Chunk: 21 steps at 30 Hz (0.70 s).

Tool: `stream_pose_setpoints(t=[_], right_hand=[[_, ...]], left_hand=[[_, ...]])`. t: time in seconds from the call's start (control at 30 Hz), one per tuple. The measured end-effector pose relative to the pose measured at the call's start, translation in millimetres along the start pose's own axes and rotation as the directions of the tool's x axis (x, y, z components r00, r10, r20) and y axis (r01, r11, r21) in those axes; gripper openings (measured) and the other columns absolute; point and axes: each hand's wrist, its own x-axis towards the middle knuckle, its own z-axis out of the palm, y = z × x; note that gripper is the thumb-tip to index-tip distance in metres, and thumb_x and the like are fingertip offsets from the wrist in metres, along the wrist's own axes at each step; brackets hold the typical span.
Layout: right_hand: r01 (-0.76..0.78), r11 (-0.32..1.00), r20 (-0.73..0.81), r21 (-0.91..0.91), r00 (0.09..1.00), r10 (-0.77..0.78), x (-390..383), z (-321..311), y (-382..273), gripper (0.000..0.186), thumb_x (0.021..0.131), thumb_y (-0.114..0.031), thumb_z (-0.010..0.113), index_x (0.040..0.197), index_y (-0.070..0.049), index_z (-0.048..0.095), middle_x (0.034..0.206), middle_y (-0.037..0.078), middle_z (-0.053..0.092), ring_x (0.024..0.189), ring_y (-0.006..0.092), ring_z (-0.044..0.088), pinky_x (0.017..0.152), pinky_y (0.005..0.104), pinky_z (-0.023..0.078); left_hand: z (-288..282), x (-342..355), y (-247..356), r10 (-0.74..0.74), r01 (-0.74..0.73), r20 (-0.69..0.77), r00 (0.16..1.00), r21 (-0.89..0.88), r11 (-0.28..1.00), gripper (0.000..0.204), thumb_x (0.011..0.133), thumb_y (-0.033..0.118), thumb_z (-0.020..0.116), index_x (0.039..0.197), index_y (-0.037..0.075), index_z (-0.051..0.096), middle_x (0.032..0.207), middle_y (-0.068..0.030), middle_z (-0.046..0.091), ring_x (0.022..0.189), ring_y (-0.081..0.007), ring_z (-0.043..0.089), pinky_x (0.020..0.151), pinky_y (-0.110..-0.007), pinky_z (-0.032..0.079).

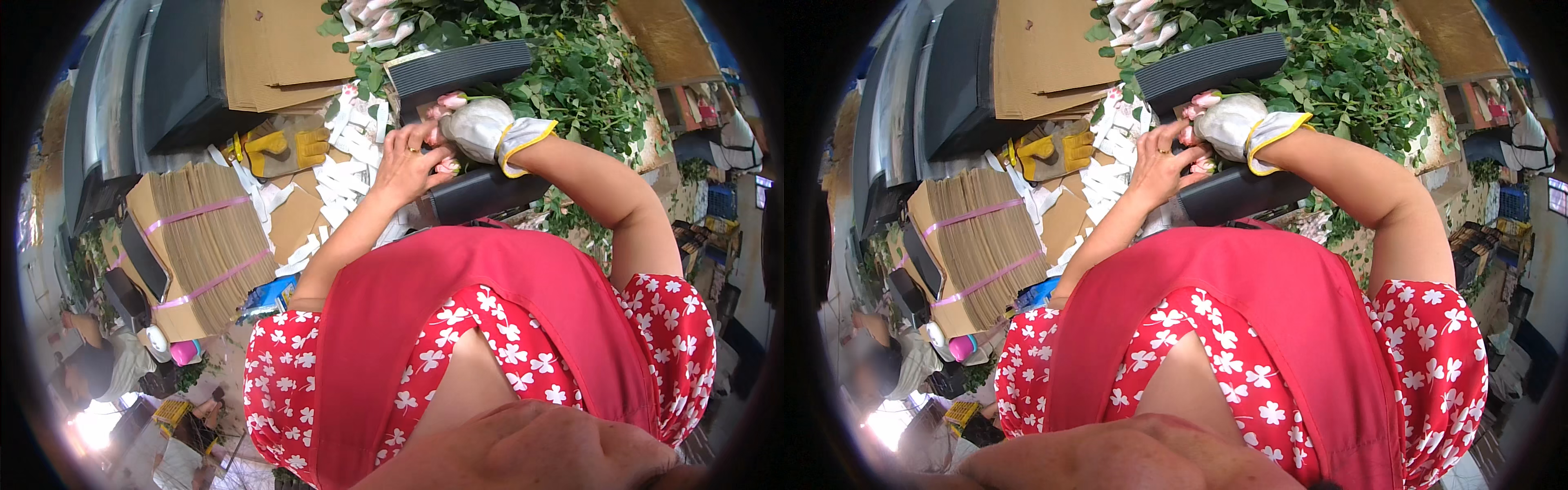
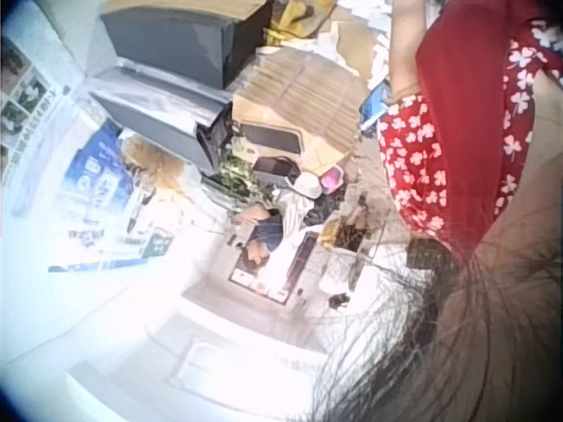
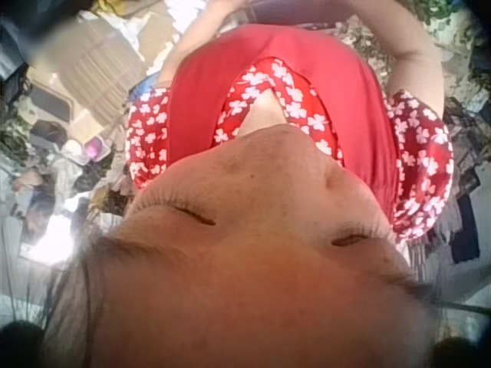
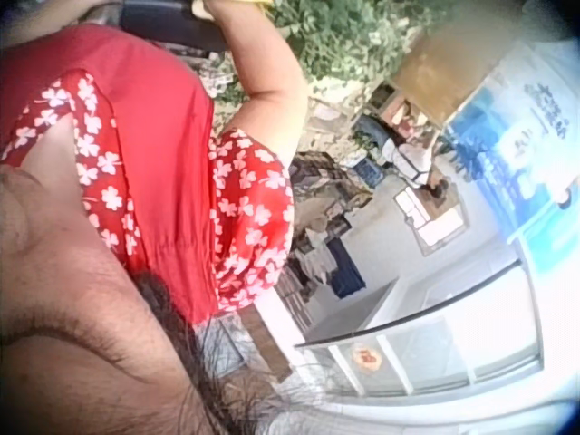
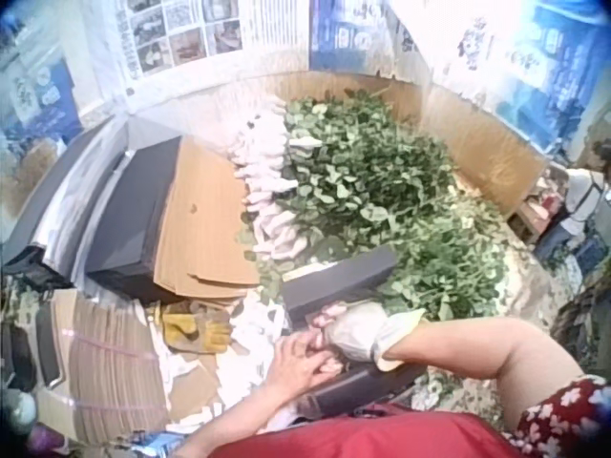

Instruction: The person arranges pink roses and green leafy stems into a black rectangular container. They use both hands to position the flowers and leaves, occasionally adjusting the arrangement and handling the container.

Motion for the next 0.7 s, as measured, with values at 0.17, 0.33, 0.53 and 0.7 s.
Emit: stream_pose_setpoints(t=[0.17, 0.33, 0.53, 0.7], right_hand=[[-0.348, 0.824, 0.123, 0.446, 0.936, 0.329, -6, -24, -15, 0.036, 0.098, -0.045, 0.051, 0.116, -0.016, 0.064, 0.111, 0.006, 0.068, 0.105, 0.0249, 0.063, 0.088, 0.0334, 0.047], [-0.389, 0.873, 0.081, 0.296, 0.92, 0.382, 2, -32, -17, 0.053, 0.096, -0.054, 0.049, 0.129, -0.014, 0.062, 0.127, 0.007, 0.066, 0.114, 0.0259, 0.063, 0.091, 0.0389, 0.05], [-0.147, 0.989, 0.036, 0.029, 0.989, 0.146, -3, -62, -38, 0.031, 0.089, -0.03, 0.057, 0.109, -0.008, 0.067, 0.101, 0.02, 0.071, 0.09, 0.039, 0.068, 0.078, 0.047, 0.054], [-0.109, 0.993, -0.111, 0.043, 0.987, 0.114, -14, -43, -23, 0.029, 0.089, -0.026, 0.057, 0.112, -0.011, 0.066, 0.099, 0.018, 0.071, 0.09, 0.0405, 0.067, 0.076, 0.0486, 0.053]], left_hand=[[39, -15, -17, -0.218, 0.195, -0.014, 0.976, -0.392, 0.899, 0.021, 0.075, 0.024, 0.083, 0.095, 0.016, 0.078, 0.115, -0.0113, 0.066, 0.102, -0.0288, 0.065, 0.09, -0.04, 0.051], [59, -15, -14, -0.295, 0.181, -0.15, 0.943, -0.513, 0.839, 0.021, 0.075, 0.007, 0.081, 0.095, 0.013, 0.08, 0.106, -0.0098, 0.069, 0.098, -0.0227, 0.068, 0.085, -0.033, 0.054], [61, -17, -19, -0.234, 0.142, -0.171, 0.957, -0.424, 0.895, 0.028, 0.073, 0.008, 0.081, 0.1, 0.007, 0.076, 0.103, -0.0113, 0.068, 0.093, -0.0265, 0.068, 0.081, -0.035, 0.055], [48, -10, -13, -0.168, 0.126, -0.134, 0.977, -0.276, 0.953, 0.039, 0.073, 0.017, 0.082, 0.109, 0.009, 0.072, 0.104, -0.007, 0.066, 0.095, -0.0265, 0.062, 0.086, -0.038, 0.049]])
